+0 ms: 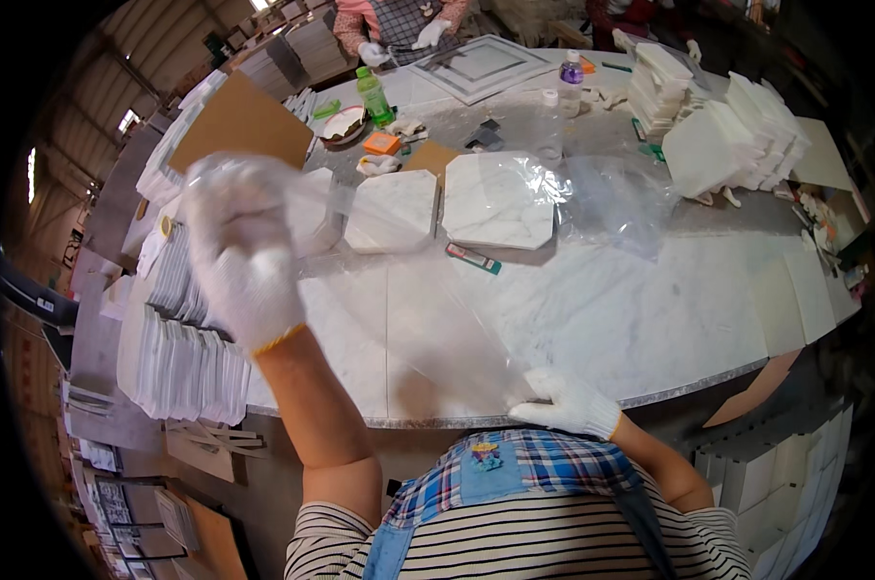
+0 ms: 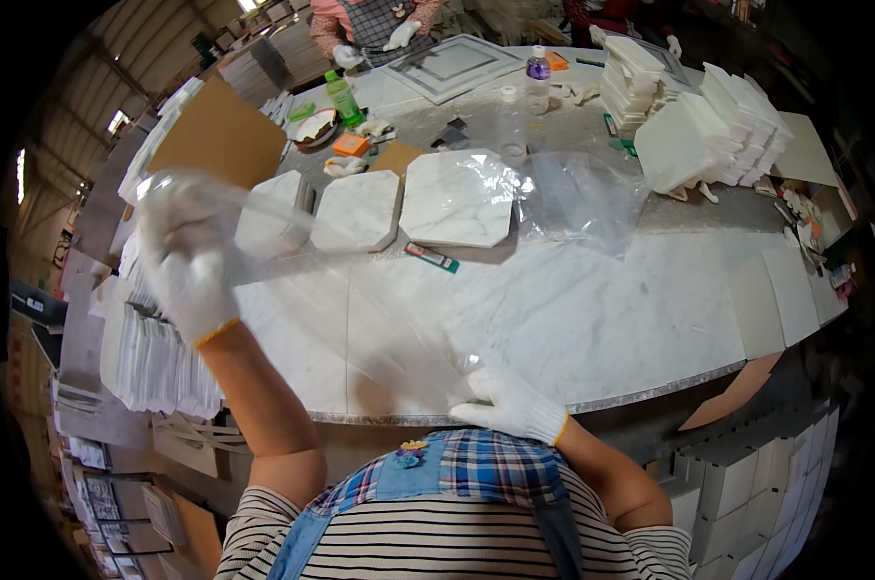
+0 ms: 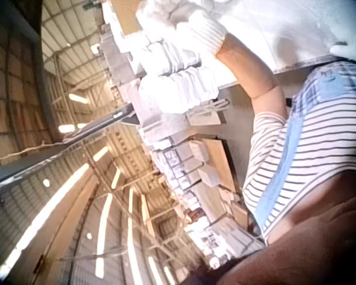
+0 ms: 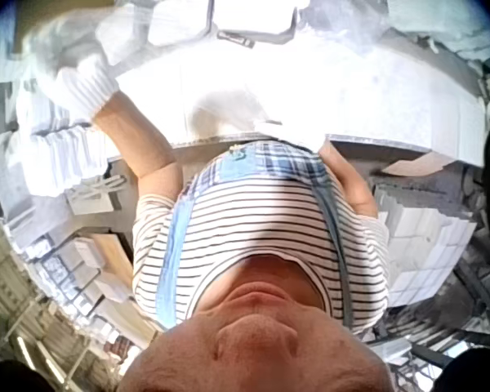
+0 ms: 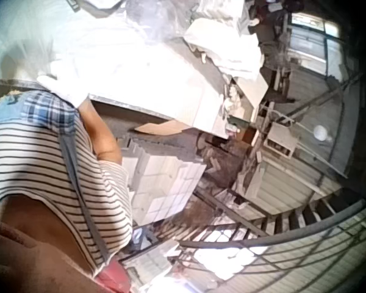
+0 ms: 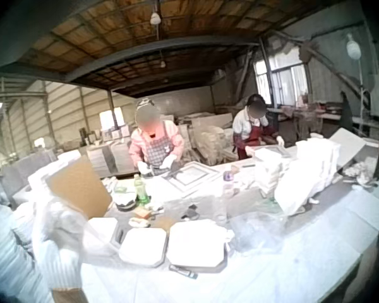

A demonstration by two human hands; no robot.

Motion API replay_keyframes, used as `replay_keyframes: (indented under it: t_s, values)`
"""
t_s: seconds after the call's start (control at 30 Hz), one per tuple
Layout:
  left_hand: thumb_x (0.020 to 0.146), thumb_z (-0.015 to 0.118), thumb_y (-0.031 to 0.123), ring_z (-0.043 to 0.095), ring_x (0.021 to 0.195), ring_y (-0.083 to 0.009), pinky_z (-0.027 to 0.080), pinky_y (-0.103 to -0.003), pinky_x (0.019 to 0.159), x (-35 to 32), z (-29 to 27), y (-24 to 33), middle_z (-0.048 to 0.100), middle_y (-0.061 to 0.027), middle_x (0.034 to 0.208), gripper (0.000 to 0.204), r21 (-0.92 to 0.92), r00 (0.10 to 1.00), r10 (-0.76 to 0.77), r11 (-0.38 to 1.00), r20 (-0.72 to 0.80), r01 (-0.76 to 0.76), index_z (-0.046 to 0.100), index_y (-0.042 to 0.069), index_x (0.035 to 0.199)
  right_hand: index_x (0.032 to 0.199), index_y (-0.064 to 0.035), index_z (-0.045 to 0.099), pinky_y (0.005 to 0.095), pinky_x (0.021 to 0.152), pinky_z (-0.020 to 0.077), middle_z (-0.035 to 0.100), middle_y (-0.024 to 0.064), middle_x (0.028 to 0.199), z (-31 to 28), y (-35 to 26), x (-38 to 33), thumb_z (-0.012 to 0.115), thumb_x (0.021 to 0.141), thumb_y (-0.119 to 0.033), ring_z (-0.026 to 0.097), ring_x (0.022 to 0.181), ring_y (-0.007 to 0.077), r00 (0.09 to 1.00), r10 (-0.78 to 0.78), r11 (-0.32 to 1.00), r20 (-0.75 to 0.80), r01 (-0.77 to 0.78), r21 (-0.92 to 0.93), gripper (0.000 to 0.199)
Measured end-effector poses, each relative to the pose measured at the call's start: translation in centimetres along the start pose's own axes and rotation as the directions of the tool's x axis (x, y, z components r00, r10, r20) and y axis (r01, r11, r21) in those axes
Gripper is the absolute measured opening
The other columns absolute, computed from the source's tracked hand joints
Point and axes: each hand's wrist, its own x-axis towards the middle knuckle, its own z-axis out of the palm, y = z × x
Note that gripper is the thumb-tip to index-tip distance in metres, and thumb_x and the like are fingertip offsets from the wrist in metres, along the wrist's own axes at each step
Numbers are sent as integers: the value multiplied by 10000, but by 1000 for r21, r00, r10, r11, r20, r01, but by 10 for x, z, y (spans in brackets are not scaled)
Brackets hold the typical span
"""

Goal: The person wraps white rectangular blocks in clear plastic bags. They pick up a block, place it into a plastic bag, and fold the edges to seal it. The wrapped items are then placed into a cardboard box. The process is repeated for multiple items.

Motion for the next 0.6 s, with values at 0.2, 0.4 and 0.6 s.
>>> replay_keyframes:
  t_s: [0.2,0.4,0.6]
  values:
    - [1002,618,165,644,802,-172,514,-323,668,-17,-14,-127,664,-70,968,100,154,930,-239,945,-280,289,600,84,1058,1025,9,725,346,852,538,724,177,1002,4,13,-62,687,915,-233,695,938,313,967,244,932,72,-255,258,268]
    - [979,602,129,602,693,-201,460,-285,564,-81,-53,-244,616,-60,862,81,77,787,-531,812,-313,578,589,67,1029,949,-15,762,352,885,546,748,136,981,8,24,-133,707,892,-174,711,941,275,975,169,984,-143,-159,79,177]
    - [1021,519,108,643,768,-224,517,-329,596,-150,-61,-316,661,-134,996,117,-100,655,-738,673,-163,733,560,35,1103,891,-82,768,399,845,547,742,82,973,35,77,-193,710,872,-252,689,943,296,913,289,942,-289,-325,-85,180]
